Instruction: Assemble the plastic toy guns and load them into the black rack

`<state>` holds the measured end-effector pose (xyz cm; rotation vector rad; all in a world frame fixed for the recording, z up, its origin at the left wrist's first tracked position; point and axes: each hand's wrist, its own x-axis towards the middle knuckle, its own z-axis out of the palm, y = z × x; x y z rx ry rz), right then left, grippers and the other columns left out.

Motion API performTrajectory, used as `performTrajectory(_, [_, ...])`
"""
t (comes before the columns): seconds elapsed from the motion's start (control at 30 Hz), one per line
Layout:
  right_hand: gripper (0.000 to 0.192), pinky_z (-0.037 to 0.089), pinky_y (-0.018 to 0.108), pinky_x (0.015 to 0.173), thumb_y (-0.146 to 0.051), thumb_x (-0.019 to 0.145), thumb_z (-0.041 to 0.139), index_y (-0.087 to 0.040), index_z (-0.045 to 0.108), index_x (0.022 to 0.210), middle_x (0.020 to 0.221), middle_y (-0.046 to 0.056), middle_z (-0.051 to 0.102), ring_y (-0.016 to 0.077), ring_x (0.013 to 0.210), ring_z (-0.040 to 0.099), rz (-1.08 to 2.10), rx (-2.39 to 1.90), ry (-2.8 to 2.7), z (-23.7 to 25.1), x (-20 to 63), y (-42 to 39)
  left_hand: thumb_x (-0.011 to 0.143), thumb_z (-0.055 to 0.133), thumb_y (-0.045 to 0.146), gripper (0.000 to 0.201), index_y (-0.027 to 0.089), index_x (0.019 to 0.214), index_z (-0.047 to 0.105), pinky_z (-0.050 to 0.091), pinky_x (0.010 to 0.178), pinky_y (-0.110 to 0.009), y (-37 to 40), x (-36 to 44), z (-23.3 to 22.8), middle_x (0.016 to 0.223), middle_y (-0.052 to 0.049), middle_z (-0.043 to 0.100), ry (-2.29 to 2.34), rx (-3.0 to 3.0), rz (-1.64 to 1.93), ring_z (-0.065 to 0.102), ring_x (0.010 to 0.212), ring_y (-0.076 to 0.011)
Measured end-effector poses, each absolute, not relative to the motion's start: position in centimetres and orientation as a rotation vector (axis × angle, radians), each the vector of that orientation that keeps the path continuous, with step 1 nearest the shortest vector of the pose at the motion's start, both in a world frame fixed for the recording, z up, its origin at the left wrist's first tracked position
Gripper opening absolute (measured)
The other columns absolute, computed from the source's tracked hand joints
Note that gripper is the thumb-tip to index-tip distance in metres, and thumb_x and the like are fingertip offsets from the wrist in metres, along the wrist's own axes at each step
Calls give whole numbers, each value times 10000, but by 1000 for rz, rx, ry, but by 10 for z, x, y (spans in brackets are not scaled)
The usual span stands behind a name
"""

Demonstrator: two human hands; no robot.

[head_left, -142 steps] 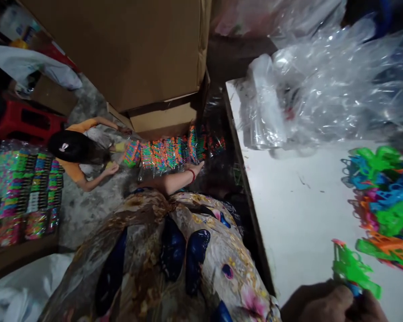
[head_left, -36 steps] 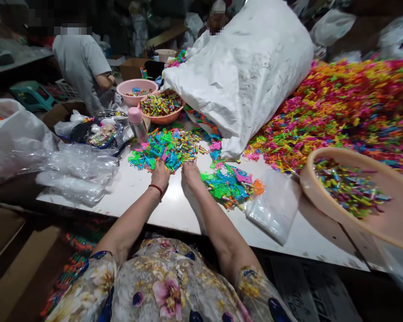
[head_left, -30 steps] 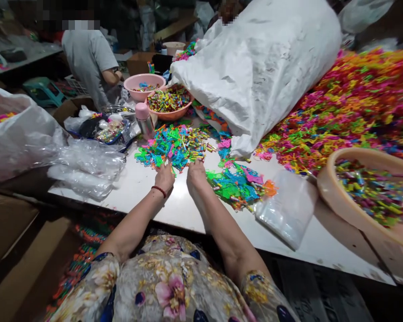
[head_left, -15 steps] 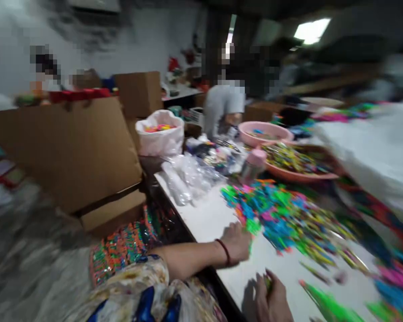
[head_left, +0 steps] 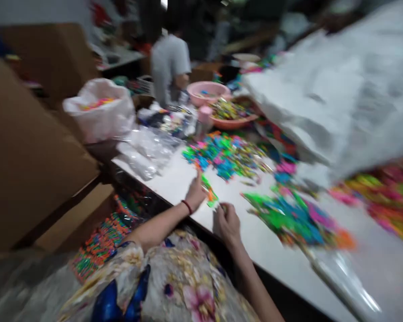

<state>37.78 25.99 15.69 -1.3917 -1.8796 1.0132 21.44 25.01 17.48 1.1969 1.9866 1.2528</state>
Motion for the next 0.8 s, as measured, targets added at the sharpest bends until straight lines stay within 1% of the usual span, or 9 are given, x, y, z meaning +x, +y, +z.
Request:
performTrajectory(0.07, [434,471,368,691,-547,818,443,-207,616,1023,720,33,635,236,700,604,1024,-1385,-1816,160,378,262,791,572,99,715,208,1476,399,521,925,-331,253,213,165,1251,-117,541,2103,1214,1299,616,982,-184])
performTrajectory(0.13, [422,465,335,688,-501,867,436,-191,606,1097,711,9,612,205,679,581,1035,-1390,-1750,159,381,265,876,541,157,378,168,1253,574,500,979,-355,254,213,157,1185,-122,531,2198,1323,1269,591,1018,-202])
performTrajectory(0.2, [411,460,312,677,-473,897,437,-181,595,1139,712,0,607,185,662,565,1063,-1373,-1685,157,386,265,928,557,278,192,165,1066,627,484,1008,-375,251,217,156,1115,-116,522,2229,1464,1188,573,1054,-225])
performTrajectory(0.33, [414,463,288,666,-470,926,445,-175,583,1182,768,10,642,165,672,576,1165,-1291,-1591,151,392,264,816,730,452,349,158,970,621,473,1009,-417,251,232,166,1124,-127,500,2302,1572,883,562,1108,-289])
performTrajectory(0.47, [414,462,281,679,-468,924,488,-178,601,1197,749,-1,632,156,677,577,1200,-1237,-1589,147,392,266,740,788,338,368,154,973,570,491,906,-417,264,242,174,1133,-143,539,2281,1445,724,603,1023,-292])
performTrajectory(0.57, [417,460,277,658,-477,921,507,-187,610,1203,724,-15,608,151,659,563,1254,-1218,-1570,147,396,266,654,816,207,377,197,871,508,489,775,-344,268,246,174,909,-47,582,2078,1153,956,610,855,-215])
performTrajectory(0.63, [427,471,281,666,-494,923,512,-196,600,1216,760,-9,622,156,683,575,1286,-1212,-1541,148,402,263,634,827,204,415,208,843,469,466,650,-276,265,248,174,772,17,559,1839,896,1135,583,694,-148])
performTrajectory(0.73, [439,496,298,712,-512,950,473,-196,566,1240,855,18,654,164,749,606,1292,-1187,-1523,149,413,257,623,848,286,440,191,833,473,340,459,-189,256,251,179,639,67,507,1438,647,1185,444,472,-60])
performTrajectory(0.8, [422,509,306,725,-509,970,443,-194,574,1218,886,30,668,164,763,619,1302,-1153,-1550,151,420,253,554,879,272,461,166,795,501,230,393,-156,250,251,185,566,88,459,1200,508,1156,348,413,-21])
